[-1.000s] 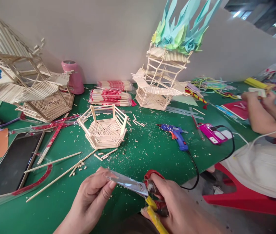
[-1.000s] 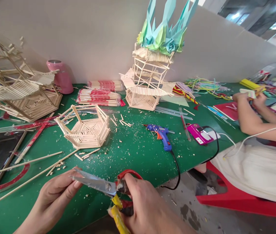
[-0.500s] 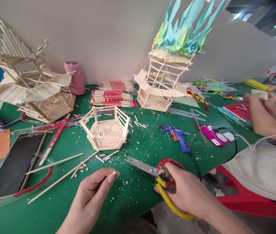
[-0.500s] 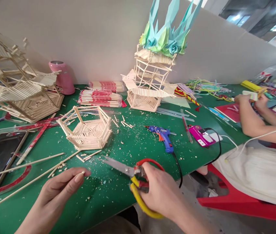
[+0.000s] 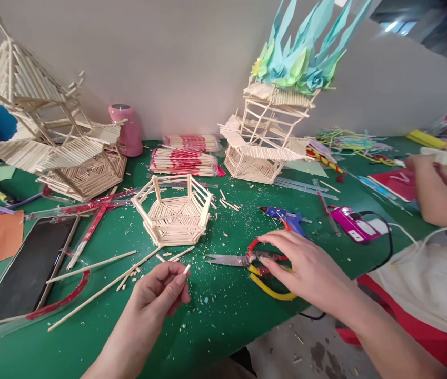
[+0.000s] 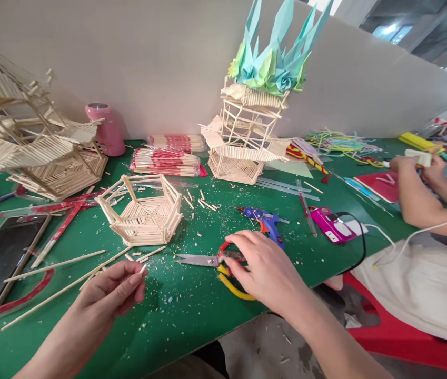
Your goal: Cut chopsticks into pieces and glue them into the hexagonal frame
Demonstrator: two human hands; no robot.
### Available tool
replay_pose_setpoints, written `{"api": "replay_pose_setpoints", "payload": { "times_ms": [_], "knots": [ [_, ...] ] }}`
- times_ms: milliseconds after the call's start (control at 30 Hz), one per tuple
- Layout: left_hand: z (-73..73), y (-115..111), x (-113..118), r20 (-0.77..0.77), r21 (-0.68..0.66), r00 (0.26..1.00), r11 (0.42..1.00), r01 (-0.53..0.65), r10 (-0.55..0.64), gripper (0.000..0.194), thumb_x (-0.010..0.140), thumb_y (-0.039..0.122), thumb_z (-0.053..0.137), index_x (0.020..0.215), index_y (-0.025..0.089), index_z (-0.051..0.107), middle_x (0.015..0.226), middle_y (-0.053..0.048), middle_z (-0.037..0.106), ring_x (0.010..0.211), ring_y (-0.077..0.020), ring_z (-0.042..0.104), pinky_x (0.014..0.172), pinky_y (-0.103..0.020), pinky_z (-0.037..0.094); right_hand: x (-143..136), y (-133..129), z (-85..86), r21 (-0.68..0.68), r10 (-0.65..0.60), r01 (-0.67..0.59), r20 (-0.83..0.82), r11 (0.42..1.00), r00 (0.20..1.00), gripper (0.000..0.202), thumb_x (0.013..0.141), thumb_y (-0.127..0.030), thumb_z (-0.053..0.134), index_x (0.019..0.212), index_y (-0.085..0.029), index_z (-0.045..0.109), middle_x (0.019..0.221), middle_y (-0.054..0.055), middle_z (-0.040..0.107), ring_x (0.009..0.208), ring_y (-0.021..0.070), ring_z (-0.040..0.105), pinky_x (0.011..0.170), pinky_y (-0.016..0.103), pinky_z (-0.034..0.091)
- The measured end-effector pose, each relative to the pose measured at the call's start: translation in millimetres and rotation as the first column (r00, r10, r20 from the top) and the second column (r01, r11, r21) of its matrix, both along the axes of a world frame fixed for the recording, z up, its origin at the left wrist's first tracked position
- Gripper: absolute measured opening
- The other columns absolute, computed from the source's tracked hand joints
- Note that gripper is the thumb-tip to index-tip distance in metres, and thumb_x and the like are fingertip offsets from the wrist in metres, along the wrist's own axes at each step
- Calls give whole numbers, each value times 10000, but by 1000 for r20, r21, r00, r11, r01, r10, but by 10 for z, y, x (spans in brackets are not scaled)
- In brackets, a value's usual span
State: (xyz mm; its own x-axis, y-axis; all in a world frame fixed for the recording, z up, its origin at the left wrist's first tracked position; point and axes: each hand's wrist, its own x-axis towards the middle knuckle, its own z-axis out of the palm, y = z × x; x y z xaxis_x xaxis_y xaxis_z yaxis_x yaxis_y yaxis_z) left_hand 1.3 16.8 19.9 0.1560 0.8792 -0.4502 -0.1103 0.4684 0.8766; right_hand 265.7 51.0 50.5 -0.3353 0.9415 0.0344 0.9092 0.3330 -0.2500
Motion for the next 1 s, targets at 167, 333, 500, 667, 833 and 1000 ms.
{"api": "replay_pose_setpoints", "payload": {
  "times_ms": [167,333,500,667,833,1000],
  "knots": [
    [56,34,116,1,-18,1000,1000,1,-1,323,615,480,734,735,180,720,566,11,569,546,-106,439,525,-215,365,-512,-129,-13,-65,100,-159,-534,985,840,240,842,-257,561,1074,-196,563,857,29,640,731,139,615,668,263,533],
    [97,47,128,88,7,996,1000,4,-5,238,622,403,762,663,170,738,562,-5,592,516,-86,432,492,-197,342,-866,-154,-120,-38,121,-211,-714,977,689,89,861,-231,565,871,-187,643,761,15,637,681,126,597,635,246,497],
    [12,12,126,365,-147,912,979,-142,187,267,606,314,808,831,188,737,594,0,625,504,-63,462,486,-167,346,-923,-111,-178,-10,6,-22,-792,1000,611,110,869,-227,552,806,-189,633,716,8,631,644,128,589,577,230,470],
    [-35,-1,258,451,-194,829,943,-271,331,257,634,350,793,794,156,744,622,-27,661,524,-73,498,552,-196,421,-1016,-166,-213,-26,-41,35,-822,999,569,126,867,-235,543,780,-190,622,707,14,642,650,135,606,569,223,482],
    [-1,6,298,407,-208,825,919,-334,392,287,581,358,825,740,134,742,616,-33,668,541,-73,504,581,-186,440,-926,-188,-261,12,-18,43,-770,999,638,127,872,-246,523,850,-187,633,758,36,663,678,146,618,591,241,498],
    [-58,23,230,301,-231,828,879,-418,473,330,499,386,856,677,137,734,610,-31,668,543,-76,495,555,-175,439,-203,19,-359,123,-288,419,-556,899,780,180,858,-312,503,941,-179,592,804,67,651,711,188,610,632,307,501]
  ]
}}
